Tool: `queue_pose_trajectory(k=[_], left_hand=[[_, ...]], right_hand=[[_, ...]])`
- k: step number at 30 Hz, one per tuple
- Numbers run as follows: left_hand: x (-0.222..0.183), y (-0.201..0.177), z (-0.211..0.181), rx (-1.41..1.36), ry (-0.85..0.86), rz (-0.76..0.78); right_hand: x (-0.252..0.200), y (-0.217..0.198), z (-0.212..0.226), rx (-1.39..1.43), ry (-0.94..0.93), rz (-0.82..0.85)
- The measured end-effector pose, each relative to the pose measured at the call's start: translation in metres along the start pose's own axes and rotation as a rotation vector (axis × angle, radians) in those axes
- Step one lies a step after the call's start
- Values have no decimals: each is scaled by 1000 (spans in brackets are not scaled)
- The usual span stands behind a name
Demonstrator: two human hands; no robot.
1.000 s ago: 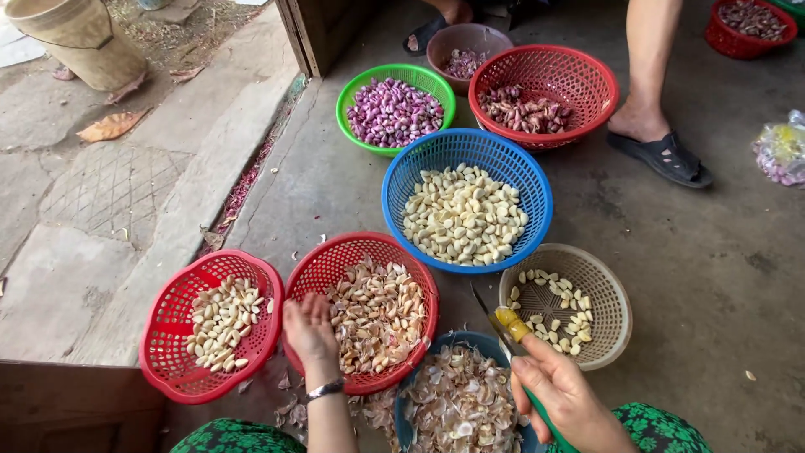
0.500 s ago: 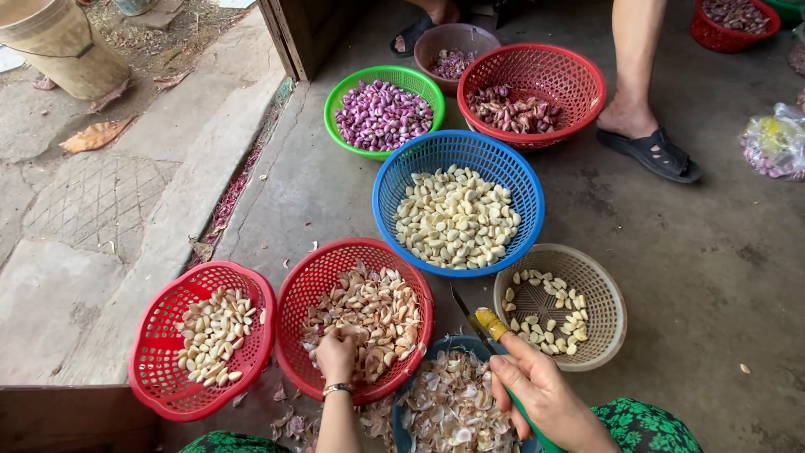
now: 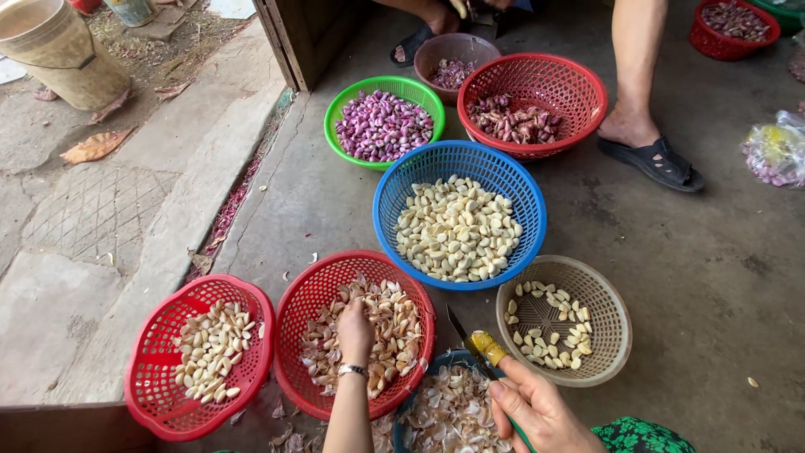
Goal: Peeling and sorting garlic and shallots into different baskets using a small knife
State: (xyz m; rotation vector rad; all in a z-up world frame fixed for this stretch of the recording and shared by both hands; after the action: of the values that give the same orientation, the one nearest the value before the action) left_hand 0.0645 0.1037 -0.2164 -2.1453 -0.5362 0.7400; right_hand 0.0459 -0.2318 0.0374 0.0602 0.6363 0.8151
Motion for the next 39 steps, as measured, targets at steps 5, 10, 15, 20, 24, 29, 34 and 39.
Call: queue_pose_trajectory(k=[5, 10, 15, 20, 24, 29, 34, 39], left_hand=[[16, 54, 14, 65, 229, 51], [3, 34, -32, -59, 348, 57], [-19, 52, -41, 66, 433, 433], [-65, 79, -3, 9, 473, 127], [-77, 24, 3, -146, 155, 303], [-60, -59, 35, -29, -346, 133], [-47, -27, 73, 11, -165, 198], [-69, -73, 15, -670, -216, 305]], right_hand=[[1, -1, 0, -2, 66, -18], [2, -4, -1, 7, 91, -18], [3, -5, -5, 15, 80, -35], [6, -10, -14, -4, 71, -54], [4, -3, -8, -64, 60, -46], [-7, 2, 5, -63, 87, -81], [-9, 6, 18, -67, 51, -32], [-11, 13, 23, -71, 10, 2]])
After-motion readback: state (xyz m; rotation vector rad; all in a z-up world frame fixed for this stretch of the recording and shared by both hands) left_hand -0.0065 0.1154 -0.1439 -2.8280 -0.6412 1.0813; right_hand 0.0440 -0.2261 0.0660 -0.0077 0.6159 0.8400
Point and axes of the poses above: each hand's wrist, its own x-axis towards the middle knuckle, its own y-axis out of the palm, z = x × y, the point moved 1 cm from there along x, towards the middle knuckle, and after that the axes turned 10 degrees about z, right-handed, at the moved point
